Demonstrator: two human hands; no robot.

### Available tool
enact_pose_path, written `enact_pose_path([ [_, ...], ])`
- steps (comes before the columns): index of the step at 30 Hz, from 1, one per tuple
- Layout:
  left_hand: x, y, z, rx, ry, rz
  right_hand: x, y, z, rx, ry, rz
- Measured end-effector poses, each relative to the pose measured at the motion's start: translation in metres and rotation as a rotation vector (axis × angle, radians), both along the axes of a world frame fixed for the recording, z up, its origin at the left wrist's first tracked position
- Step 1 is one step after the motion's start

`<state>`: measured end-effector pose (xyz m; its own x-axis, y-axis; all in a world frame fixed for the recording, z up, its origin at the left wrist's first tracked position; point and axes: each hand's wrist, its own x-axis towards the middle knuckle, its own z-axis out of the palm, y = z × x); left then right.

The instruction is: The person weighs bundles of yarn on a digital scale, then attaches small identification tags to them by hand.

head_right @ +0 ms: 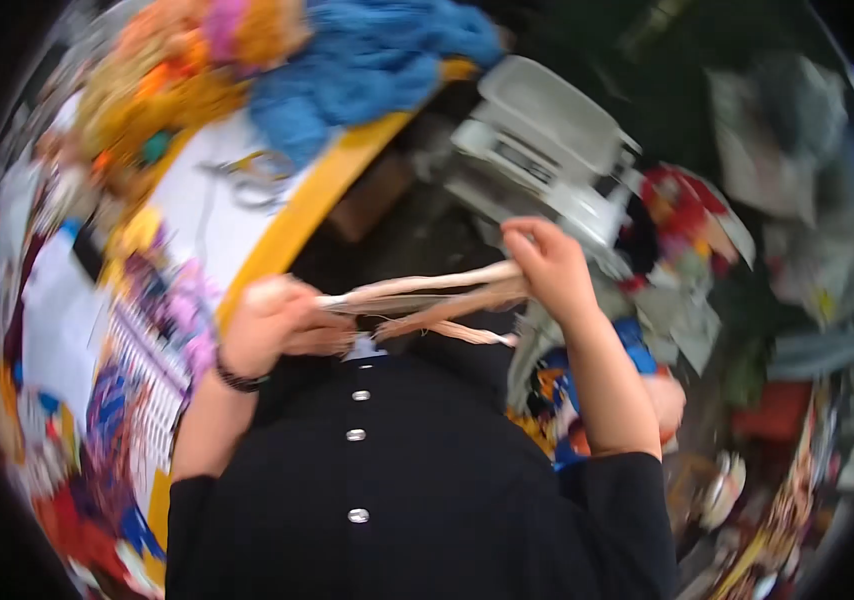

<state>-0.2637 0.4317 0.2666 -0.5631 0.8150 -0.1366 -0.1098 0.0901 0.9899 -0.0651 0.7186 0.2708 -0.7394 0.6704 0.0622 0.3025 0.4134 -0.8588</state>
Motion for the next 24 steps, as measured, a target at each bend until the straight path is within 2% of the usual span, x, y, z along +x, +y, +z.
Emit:
enact_pose_path([
  [1,-0.008,-0.002,-0.002,-0.066,0.155,-0.062,0.019,0.012,0.013,-0.074,-0.036,-0.122],
  [3,-0.028,-0.013,-0.012,-0.18,0.092,-0.087,0.059,0.045,0.009,0.045,0.03,-0.257],
  [4,-0.034,-0.014,-0.005,-0.175,-0.143,-0.116,0.077,0.052,0.014,0.041,0.037,-0.334],
  [5,-0.03,-0.011,0.001,-0.085,-0.161,-0.114,0.09,0.049,0.016,-0.089,0.159,-0.403],
  [6,-0.036,-0.016,-0.007,-0.059,-0.249,-0.154,0.111,0.056,0.011,-0.125,0.168,-0.428],
  [9,-0.044,-0.023,-0.029,-0.016,-0.392,-0.219,0.142,0.054,-0.002,-0.049,0.265,-0.581],
  [11,-0.033,-0.018,-0.037,-0.03,-0.271,-0.278,0.163,0.053,-0.02,0.112,0.134,-0.662],
  [12,-0.024,-0.016,-0.043,-0.046,-0.35,-0.241,0.17,0.052,-0.032,0.207,0.087,-0.698],
  [13,-0.017,-0.011,-0.045,-0.06,-0.344,-0.294,0.179,0.054,-0.049,0.319,-0.103,-0.771],
  [15,-0.011,-0.007,-0.055,-0.112,-0.299,-0.352,0.189,0.051,-0.08,0.702,-0.547,-0.734],
  [16,-0.009,-0.004,-0.06,-0.152,-0.304,-0.191,0.184,0.046,-0.089,0.616,-0.587,-0.693],
  [17,-0.007,-0.002,-0.064,-0.193,-0.308,-0.026,0.17,0.043,-0.092,0.716,-0.452,-0.566],
  [18,-0.014,-0.002,-0.071,-0.113,-0.46,0.046,0.151,0.037,-0.095,0.807,-0.311,-0.433],
  [19,-0.015,-0.004,-0.068,0.003,-0.582,0.028,0.118,0.021,-0.079,0.59,-0.21,-0.323],
  [21,-0.006,0.007,-0.047,0.044,-0.486,0.035,0.056,-0.022,-0.058,0.146,-0.043,-0.112],
  [22,-0.006,0.008,-0.039,0.14,-0.458,-0.097,0.028,-0.04,-0.052,0.025,0.062,0.081],
  [23,-0.003,0.012,-0.027,0.24,-0.411,-0.195,0.002,-0.061,-0.034,-0.224,0.101,0.226],
  [24,0.002,0.016,-0.018,0.275,-0.292,-0.2,-0.02,-0.078,-0.018,-0.335,0.056,0.367],
])
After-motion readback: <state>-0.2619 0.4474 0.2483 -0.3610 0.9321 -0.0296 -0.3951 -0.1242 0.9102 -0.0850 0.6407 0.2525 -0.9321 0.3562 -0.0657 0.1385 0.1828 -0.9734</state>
